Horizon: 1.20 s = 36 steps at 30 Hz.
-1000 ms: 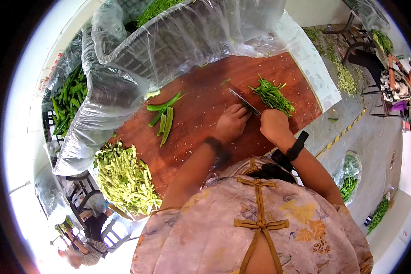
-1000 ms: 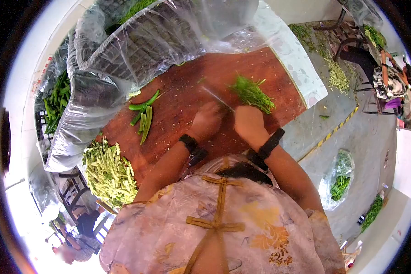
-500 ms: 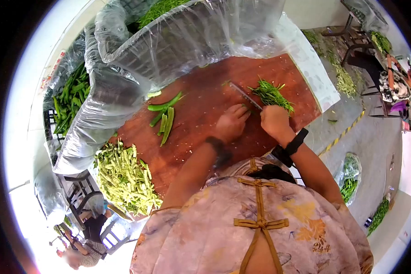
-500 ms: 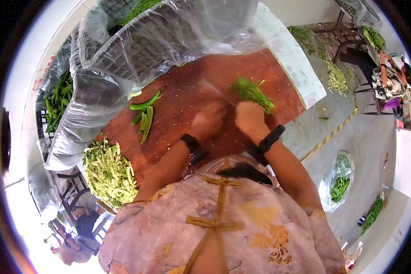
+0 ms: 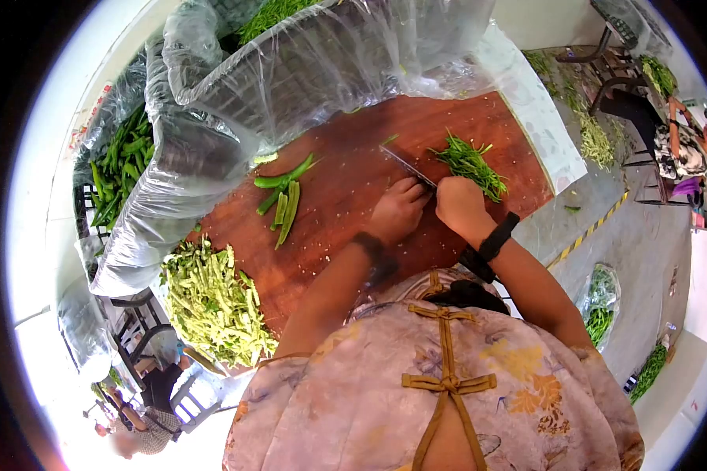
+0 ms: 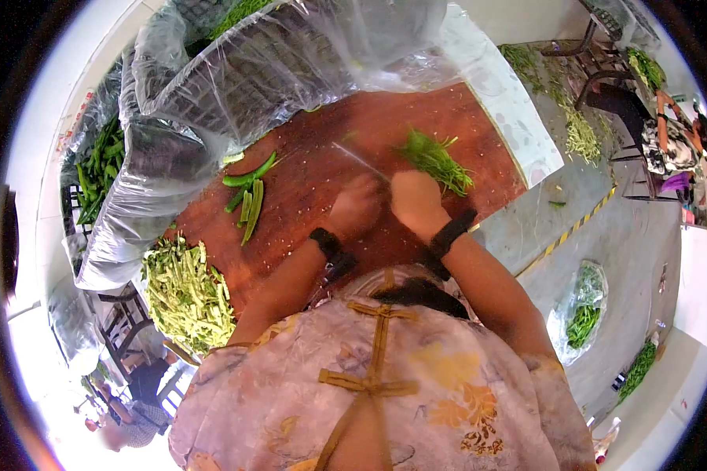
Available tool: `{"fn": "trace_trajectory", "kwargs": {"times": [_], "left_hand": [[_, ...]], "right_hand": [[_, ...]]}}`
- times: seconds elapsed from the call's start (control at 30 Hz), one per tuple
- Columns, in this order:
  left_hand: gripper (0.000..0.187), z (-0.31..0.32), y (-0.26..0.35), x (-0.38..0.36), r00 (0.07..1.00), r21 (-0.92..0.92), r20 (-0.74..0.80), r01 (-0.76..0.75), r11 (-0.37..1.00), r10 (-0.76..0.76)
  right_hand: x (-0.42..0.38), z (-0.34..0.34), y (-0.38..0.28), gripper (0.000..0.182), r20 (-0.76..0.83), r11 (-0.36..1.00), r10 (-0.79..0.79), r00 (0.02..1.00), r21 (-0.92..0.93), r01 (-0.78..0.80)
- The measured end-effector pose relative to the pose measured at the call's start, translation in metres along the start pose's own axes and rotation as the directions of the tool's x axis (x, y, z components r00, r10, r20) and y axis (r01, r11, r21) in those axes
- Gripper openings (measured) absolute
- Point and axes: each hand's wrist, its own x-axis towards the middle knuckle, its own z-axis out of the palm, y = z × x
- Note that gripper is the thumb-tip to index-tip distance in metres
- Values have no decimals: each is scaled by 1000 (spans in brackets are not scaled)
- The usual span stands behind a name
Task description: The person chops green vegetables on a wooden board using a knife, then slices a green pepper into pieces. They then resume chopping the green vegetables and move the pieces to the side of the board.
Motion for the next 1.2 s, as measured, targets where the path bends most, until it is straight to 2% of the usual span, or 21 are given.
{"fn": "trace_trajectory", "kwargs": {"times": [0.07, 0.1, 0.17, 0.27, 0.4, 0.47, 0.53, 0.8, 0.87, 0.97, 1.03, 1.1, 1.17, 1.2], "left_hand": [[20, 4, -3, 2, 999, -16, 27, -46, 999, 47], [20, 5, -1, 3, 998, -15, 27, -49, 999, 49], [22, 4, 3, 3, 997, 31, -77, -25, 999, 27], [25, 9, 1, 1, 994, 43, -110, -5, 999, 9], [31, 2, 6, 2, 999, 96, -39, 32, 995, -28], [30, 1, 6, 3, 995, 54, -101, 26, 998, -21], [30, 2, 6, 2, 994, 45, -108, 28, 999, -23], [30, 2, 4, 0, 993, -8, -105, 50, 999, -51], [29, 2, 2, 0, 989, -11, -149, 5, 1000, -6], [27, 0, 3, 0, 996, -43, -88, 28, 999, -32], [27, 5, -1, 0, 995, -31, -98, 14, 999, -17], [26, 4, -2, -1, 995, -14, -100, -1, 1000, -1], [24, 0, 1, 0, 978, 53, -201, -47, 997, 57], [24, -1, 3, 1, 978, 55, -202, -49, 997, 60]], "right_hand": [[7, 2, 1, 7, -44, 999, -31, 999, 10, 31], [9, 6, 0, 8, -82, 999, -38, 996, -7, 37], [9, 9, 0, 8, -126, 999, -41, 991, -19, 39], [3, 7, 16, 9, -173, 1000, 10, 985, 5, -9], [-13, 3, 25, 12, -151, 1000, 19, 988, 8, -18], [-21, 1, 20, 13, -143, 1000, 11, 990, 15, -8], [-26, 3, 17, 14, -64, 1000, -8, 998, 10, 9], [-18, -8, 11, 10, 45, 1000, -19, 999, -14, 20], [-12, -7, 9, 9, 67, 999, -25, 997, -31, 27], [5, -1, 0, 6, 13, 997, -59, 998, -44, 60], [17, 10, -3, 8, -47, 997, -71, 996, -27, 70], [25, 13, -2, 6, -38, 994, -104, 994, -47, 102], [25, 11, 2, 11, -173, 997, -72, 982, 4, 74], [21, 12, 9, 11, -176, 997, -72, 982, 3, 74]]}}
